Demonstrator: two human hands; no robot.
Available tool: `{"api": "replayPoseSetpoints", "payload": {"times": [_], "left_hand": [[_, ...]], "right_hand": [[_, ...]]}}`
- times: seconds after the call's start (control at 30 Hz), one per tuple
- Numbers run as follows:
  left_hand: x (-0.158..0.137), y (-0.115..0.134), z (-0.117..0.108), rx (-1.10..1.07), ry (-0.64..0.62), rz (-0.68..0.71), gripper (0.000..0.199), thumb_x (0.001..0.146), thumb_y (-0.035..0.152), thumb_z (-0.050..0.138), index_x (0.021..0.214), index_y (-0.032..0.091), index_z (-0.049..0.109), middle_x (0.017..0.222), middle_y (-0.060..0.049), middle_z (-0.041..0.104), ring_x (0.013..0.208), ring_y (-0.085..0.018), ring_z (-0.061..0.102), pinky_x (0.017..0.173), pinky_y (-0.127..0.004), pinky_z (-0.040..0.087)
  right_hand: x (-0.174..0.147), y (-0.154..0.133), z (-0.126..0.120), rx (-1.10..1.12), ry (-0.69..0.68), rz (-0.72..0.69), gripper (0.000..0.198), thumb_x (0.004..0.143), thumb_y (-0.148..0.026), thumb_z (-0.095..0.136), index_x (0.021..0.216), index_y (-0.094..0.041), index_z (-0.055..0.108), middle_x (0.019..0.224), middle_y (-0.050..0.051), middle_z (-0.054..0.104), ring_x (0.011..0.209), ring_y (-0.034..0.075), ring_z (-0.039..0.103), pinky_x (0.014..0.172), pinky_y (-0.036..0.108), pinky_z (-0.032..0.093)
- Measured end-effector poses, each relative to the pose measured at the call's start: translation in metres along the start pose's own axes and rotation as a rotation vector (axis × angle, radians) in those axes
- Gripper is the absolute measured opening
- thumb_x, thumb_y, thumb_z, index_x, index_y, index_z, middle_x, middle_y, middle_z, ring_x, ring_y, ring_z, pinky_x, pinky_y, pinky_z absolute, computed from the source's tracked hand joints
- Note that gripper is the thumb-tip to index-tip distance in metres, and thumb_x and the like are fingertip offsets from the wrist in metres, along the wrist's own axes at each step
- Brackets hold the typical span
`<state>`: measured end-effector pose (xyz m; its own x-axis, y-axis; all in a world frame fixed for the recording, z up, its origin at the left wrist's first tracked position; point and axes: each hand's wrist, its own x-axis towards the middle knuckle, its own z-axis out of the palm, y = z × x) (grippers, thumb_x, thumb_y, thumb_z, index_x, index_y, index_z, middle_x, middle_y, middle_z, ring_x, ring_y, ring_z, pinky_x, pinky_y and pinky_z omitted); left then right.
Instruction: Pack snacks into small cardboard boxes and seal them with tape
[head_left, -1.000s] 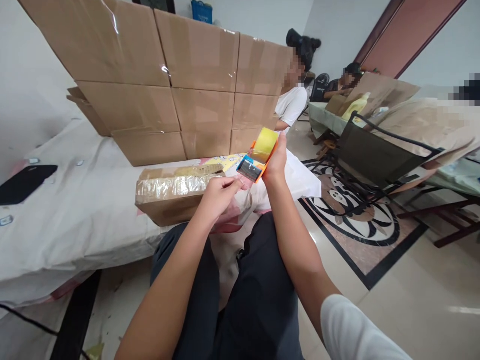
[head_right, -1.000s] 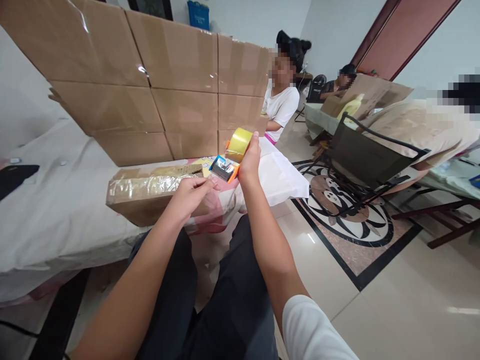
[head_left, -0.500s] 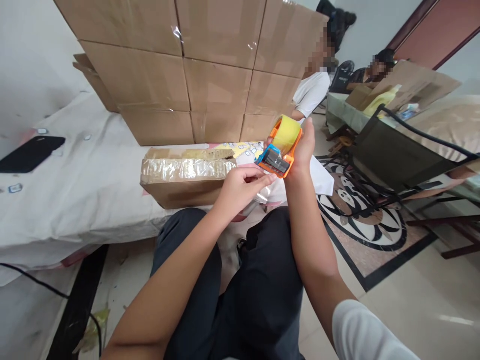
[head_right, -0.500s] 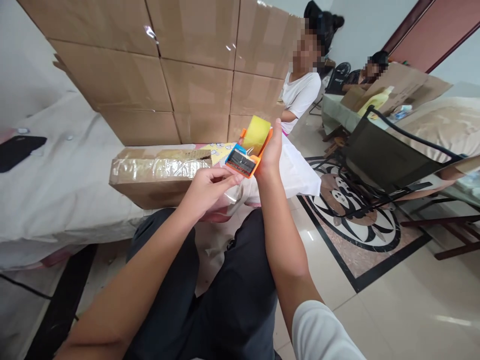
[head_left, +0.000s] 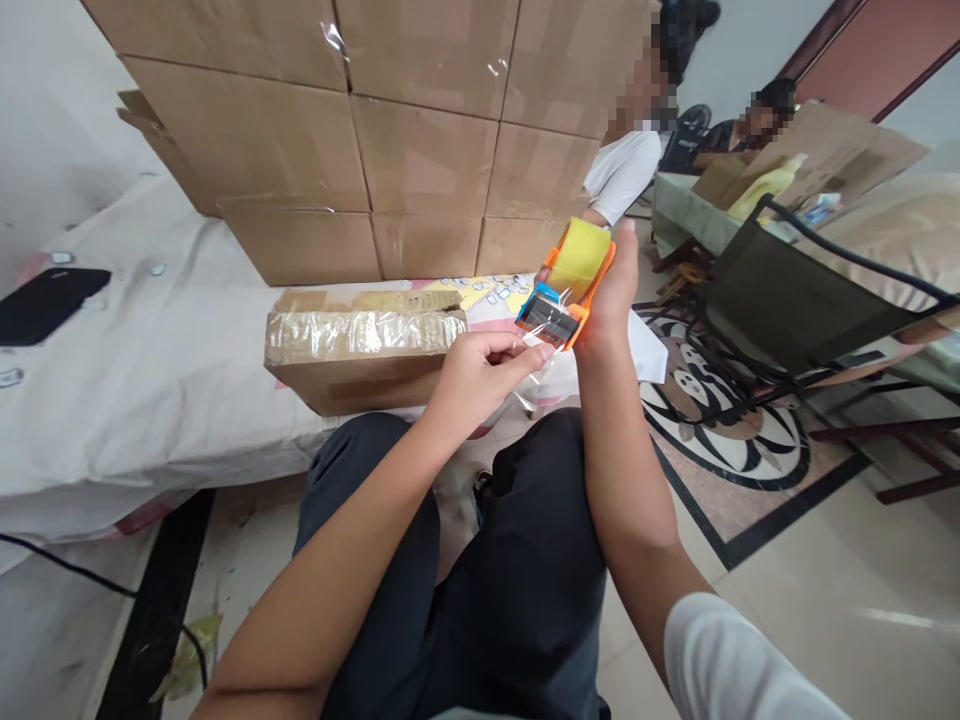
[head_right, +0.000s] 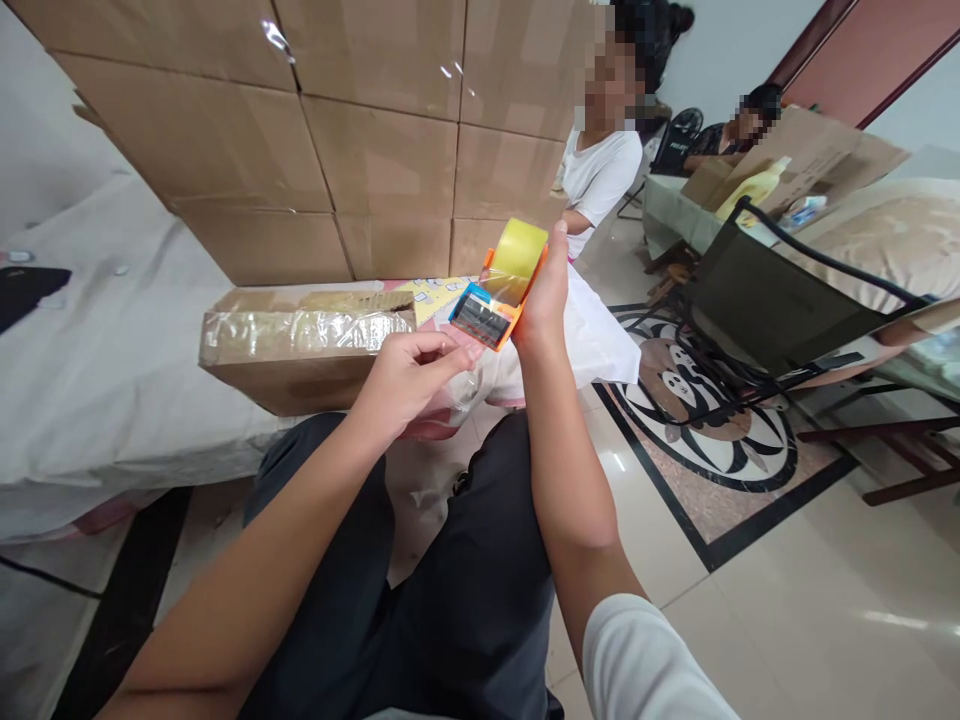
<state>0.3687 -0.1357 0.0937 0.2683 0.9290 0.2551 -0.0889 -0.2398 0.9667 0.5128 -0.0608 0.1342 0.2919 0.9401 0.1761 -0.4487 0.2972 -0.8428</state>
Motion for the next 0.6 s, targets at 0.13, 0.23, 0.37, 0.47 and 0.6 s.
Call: {"api": "replayPoseSetpoints", "payload": {"times": [0.13, 0.23, 0.37, 0.47, 0.6], "left_hand": [[-0.001, 0.006, -0.003, -0.118, -0.052, -0.198, 0.03, 0.072, 0.045, 0.077, 0.065, 0.017, 0.07, 0.05, 0.006, 0.04, 0.046, -0.006, 0.03, 0.046, -0.024, 0.02], [-0.001, 0.01, -0.006, -0.165, -0.069, -0.305, 0.035, 0.069, 0.051, 0.079, 0.065, 0.017, 0.069, 0.048, 0.008, 0.033, 0.043, -0.004, 0.02, 0.044, -0.025, 0.011], [-0.002, 0.014, -0.007, -0.155, -0.068, -0.34, 0.036, 0.067, 0.051, 0.081, 0.065, 0.017, 0.07, 0.047, 0.007, 0.038, 0.042, -0.004, 0.021, 0.045, -0.025, 0.011], [-0.003, 0.011, -0.006, -0.103, -0.045, -0.29, 0.032, 0.068, 0.048, 0.08, 0.065, 0.017, 0.072, 0.05, 0.004, 0.046, 0.046, -0.006, 0.029, 0.047, -0.024, 0.017], [-0.002, 0.003, -0.002, -0.029, -0.042, -0.209, 0.03, 0.072, 0.046, 0.077, 0.064, 0.017, 0.073, 0.06, 0.001, 0.057, 0.058, -0.01, 0.044, 0.056, -0.025, 0.031]], "right_hand": [[0.005, -0.001, -0.006, -0.088, -0.005, -0.118, 0.064, 0.085, -0.083, 0.037, 0.085, -0.022, 0.056, 0.066, 0.002, 0.061, 0.057, 0.019, 0.064, 0.052, 0.034, 0.051], [0.007, -0.002, -0.01, -0.155, -0.029, -0.203, 0.068, 0.081, -0.088, 0.038, 0.085, -0.023, 0.057, 0.07, 0.003, 0.061, 0.072, 0.023, 0.071, 0.055, 0.035, 0.055], [0.009, -0.002, -0.016, -0.203, -0.036, -0.235, 0.07, 0.078, -0.09, 0.042, 0.084, -0.023, 0.06, 0.07, 0.005, 0.062, 0.081, 0.027, 0.073, 0.058, 0.037, 0.059], [0.012, -0.001, -0.021, -0.235, -0.121, -0.25, 0.068, 0.075, -0.091, 0.045, 0.086, -0.026, 0.059, 0.073, 0.005, 0.063, 0.081, 0.029, 0.074, 0.057, 0.038, 0.059], [0.009, 0.0, -0.021, -0.219, -0.121, -0.206, 0.061, 0.078, -0.085, 0.05, 0.086, -0.025, 0.057, 0.072, 0.004, 0.064, 0.075, 0.027, 0.074, 0.055, 0.039, 0.059]]}}
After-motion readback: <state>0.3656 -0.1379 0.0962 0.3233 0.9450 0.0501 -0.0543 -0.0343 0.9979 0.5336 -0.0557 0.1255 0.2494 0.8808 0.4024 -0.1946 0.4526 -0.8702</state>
